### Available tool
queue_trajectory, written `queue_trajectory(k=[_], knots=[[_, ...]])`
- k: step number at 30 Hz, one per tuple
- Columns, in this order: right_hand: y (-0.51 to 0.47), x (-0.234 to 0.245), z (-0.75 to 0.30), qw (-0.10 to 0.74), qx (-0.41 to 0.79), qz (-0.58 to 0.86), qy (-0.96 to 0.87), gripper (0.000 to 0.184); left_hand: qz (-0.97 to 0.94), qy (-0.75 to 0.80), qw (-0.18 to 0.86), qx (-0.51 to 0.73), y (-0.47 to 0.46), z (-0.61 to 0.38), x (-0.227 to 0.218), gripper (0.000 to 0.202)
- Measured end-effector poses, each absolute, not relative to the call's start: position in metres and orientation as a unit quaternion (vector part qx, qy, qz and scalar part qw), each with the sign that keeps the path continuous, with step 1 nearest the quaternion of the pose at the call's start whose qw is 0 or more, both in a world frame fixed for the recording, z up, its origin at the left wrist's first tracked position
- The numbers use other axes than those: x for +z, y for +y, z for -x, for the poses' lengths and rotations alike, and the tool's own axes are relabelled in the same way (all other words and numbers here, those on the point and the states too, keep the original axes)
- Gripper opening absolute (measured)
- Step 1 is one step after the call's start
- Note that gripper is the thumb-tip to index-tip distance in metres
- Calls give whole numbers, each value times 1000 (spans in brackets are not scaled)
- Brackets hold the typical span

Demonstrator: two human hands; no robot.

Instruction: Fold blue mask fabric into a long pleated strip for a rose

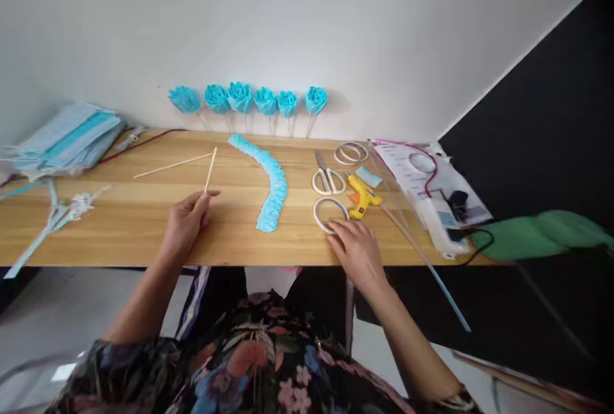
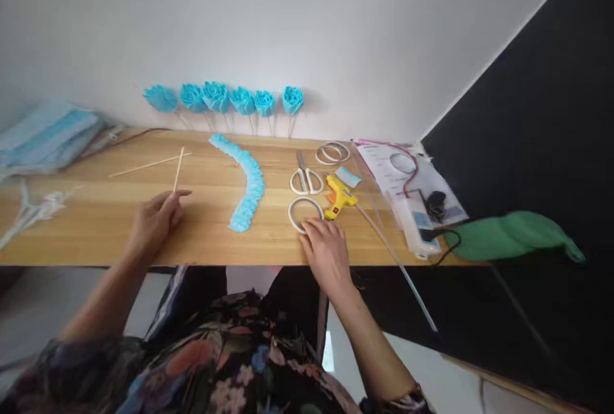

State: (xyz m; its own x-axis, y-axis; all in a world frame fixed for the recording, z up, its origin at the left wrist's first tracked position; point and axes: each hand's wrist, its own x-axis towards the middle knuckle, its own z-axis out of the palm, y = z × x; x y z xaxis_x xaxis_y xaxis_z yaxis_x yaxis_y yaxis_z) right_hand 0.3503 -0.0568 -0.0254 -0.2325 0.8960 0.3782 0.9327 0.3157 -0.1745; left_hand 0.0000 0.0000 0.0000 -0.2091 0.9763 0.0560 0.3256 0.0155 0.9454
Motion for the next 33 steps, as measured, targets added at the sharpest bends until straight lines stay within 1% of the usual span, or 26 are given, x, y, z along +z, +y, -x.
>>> queue_trajectory(k=[3, 5, 9, 13, 16, 18, 20, 22, 23, 26, 27, 29, 33], knots=[[-53, -19, -343, 208, -30, 577, -789, 14, -526, 615, 353, 469, 0, 0, -3, 36], [-51, -17, -334, 211, -18, 567, -796, 12, -525, 606, 366, 473, 0, 1, -6, 37], [-49, -18, -314, 222, -5, 563, -796, 17, -526, 570, 398, 489, 0, 4, -12, 41], [-42, -17, -314, 236, -35, 574, -783, 21, -540, 563, 404, 478, 0, 9, -16, 44], [-27, -6, -318, 256, -32, 566, -783, 30, -598, 541, 410, 426, 9, 18, -8, 39], [-7, 6, -313, 257, -16, 568, -781, 31, -662, 505, 380, 403, 24, 26, 5, 33], [21, 17, -300, 242, 1, 576, -780, 32, -718, 479, 300, 405, 47, 34, 20, 29], [55, 27, -281, 206, 26, 587, -783, 33, -750, 469, 221, 411, 77, 39, 30, 30], [73, 30, -271, 180, 41, 597, -781, 33, -749, 480, 200, 410, 93, 41, 31, 32], [123, 36, -242, 88, 85, 639, -759, 33, -707, 542, 208, 404, 137, 45, 25, 36], [138, 36, -235, 77, 95, 643, -756, 33, -695, 560, 215, 397, 147, 47, 21, 38], [164, 34, -223, 68, 116, 641, -756, 34, -693, 578, 210, 376, 161, 52, 12, 39], [202, 24, -204, 77, 156, 626, -760, 38, -737, 575, 171, 311, 166, 63, 7, 39]])
